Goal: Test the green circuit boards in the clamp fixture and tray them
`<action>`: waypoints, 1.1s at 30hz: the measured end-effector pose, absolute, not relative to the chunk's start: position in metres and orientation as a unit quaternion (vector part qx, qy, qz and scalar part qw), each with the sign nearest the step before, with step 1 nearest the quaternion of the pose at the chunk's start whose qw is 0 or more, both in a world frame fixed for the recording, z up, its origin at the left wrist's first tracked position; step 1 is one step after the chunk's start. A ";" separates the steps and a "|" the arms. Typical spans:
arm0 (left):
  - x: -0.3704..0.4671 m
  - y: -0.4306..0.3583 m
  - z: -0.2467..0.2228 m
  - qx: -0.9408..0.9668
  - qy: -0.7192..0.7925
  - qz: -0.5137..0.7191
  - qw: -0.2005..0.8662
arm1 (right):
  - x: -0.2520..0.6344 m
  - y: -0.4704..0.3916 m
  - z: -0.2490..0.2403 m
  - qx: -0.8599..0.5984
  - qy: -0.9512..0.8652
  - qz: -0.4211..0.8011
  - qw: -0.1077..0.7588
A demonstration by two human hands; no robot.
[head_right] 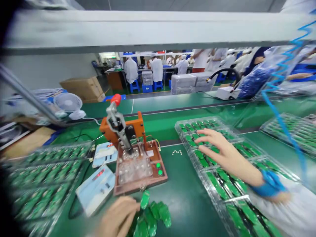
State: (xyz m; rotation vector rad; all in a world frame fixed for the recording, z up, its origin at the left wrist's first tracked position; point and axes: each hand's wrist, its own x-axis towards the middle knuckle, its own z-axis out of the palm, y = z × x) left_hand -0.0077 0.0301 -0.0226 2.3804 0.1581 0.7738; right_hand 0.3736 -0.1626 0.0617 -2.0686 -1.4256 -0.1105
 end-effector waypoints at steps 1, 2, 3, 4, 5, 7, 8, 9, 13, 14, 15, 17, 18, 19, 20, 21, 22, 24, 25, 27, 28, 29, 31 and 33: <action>-0.010 0.033 -0.023 0.905 0.077 0.281 0.310 | 0.346 -0.172 0.058 -0.768 -0.564 -0.009 0.302; -0.014 0.037 -0.023 0.908 0.091 0.273 0.306 | 0.320 -0.183 0.052 -0.758 -0.580 0.030 0.297; -0.019 0.039 -0.023 0.910 0.106 0.266 0.300 | 0.296 -0.193 0.044 -0.749 -0.592 0.071 0.289; -0.025 0.041 -0.022 0.912 0.119 0.261 0.294 | 0.275 -0.203 0.034 -0.746 -0.597 0.124 0.269; -0.033 0.043 -0.022 0.914 0.127 0.255 0.288 | 0.257 -0.211 0.024 -0.734 -0.607 0.164 0.256; -0.050 0.044 -0.024 0.921 0.132 0.230 0.284 | 0.230 -0.222 0.004 -0.708 -0.620 0.243 0.234; -0.058 0.045 -0.025 0.925 0.131 0.213 0.285 | 0.221 -0.224 -0.004 -0.698 -0.620 0.272 0.233; -0.067 0.045 -0.026 0.928 0.132 0.195 0.288 | 0.213 -0.223 -0.011 -0.694 -0.613 0.293 0.238; -0.088 0.043 -0.029 0.934 0.152 0.145 0.290 | 0.196 -0.204 -0.027 -0.719 -0.555 0.305 0.288; -0.090 0.042 -0.029 0.936 0.151 0.138 0.285 | 0.194 -0.196 -0.029 -0.723 -0.545 0.299 0.300; -0.090 0.041 -0.029 0.940 0.145 0.131 0.279 | 0.192 -0.188 -0.030 -0.725 -0.540 0.293 0.311; -0.087 0.040 -0.027 0.950 0.122 0.115 0.264 | 0.188 -0.172 -0.030 -0.717 -0.547 0.283 0.327; -0.084 0.040 -0.025 0.954 0.111 0.104 0.257 | 0.186 -0.164 -0.030 -0.710 -0.557 0.279 0.329; -0.081 0.041 -0.024 0.958 0.102 0.090 0.252 | 0.184 -0.156 -0.029 -0.701 -0.571 0.276 0.327; -0.078 0.042 -0.023 0.961 0.094 0.074 0.248 | 0.183 -0.149 -0.029 -0.691 -0.586 0.271 0.325; -0.075 0.043 -0.022 0.963 0.090 0.058 0.246 | 0.182 -0.143 -0.029 -0.684 -0.600 0.263 0.321; -0.073 0.045 -0.021 0.965 0.089 0.042 0.245 | 0.181 -0.137 -0.029 -0.682 -0.608 0.251 0.318; -0.072 0.048 -0.021 0.965 0.097 0.019 0.242 | 0.180 -0.128 -0.032 -0.696 -0.607 0.209 0.321; -0.073 0.049 -0.021 0.965 0.106 0.014 0.240 | 0.179 -0.124 -0.035 -0.710 -0.600 0.182 0.321; -0.076 0.051 -0.022 0.964 0.128 0.009 0.234 | 0.175 -0.117 -0.041 -0.737 -0.587 0.129 0.308; -0.077 0.051 -0.023 0.963 0.136 0.008 0.232 | 0.172 -0.114 -0.044 -0.746 -0.586 0.109 0.297; -0.079 0.051 -0.023 0.963 0.143 0.009 0.230 | 0.168 -0.111 -0.046 -0.750 -0.589 0.096 0.285; -0.080 0.051 -0.025 0.962 0.149 0.014 0.230 | 0.160 -0.106 -0.049 -0.751 -0.598 0.082 0.269; -0.079 0.051 -0.026 0.960 0.152 0.025 0.235 | 0.152 -0.101 -0.050 -0.749 -0.603 0.079 0.263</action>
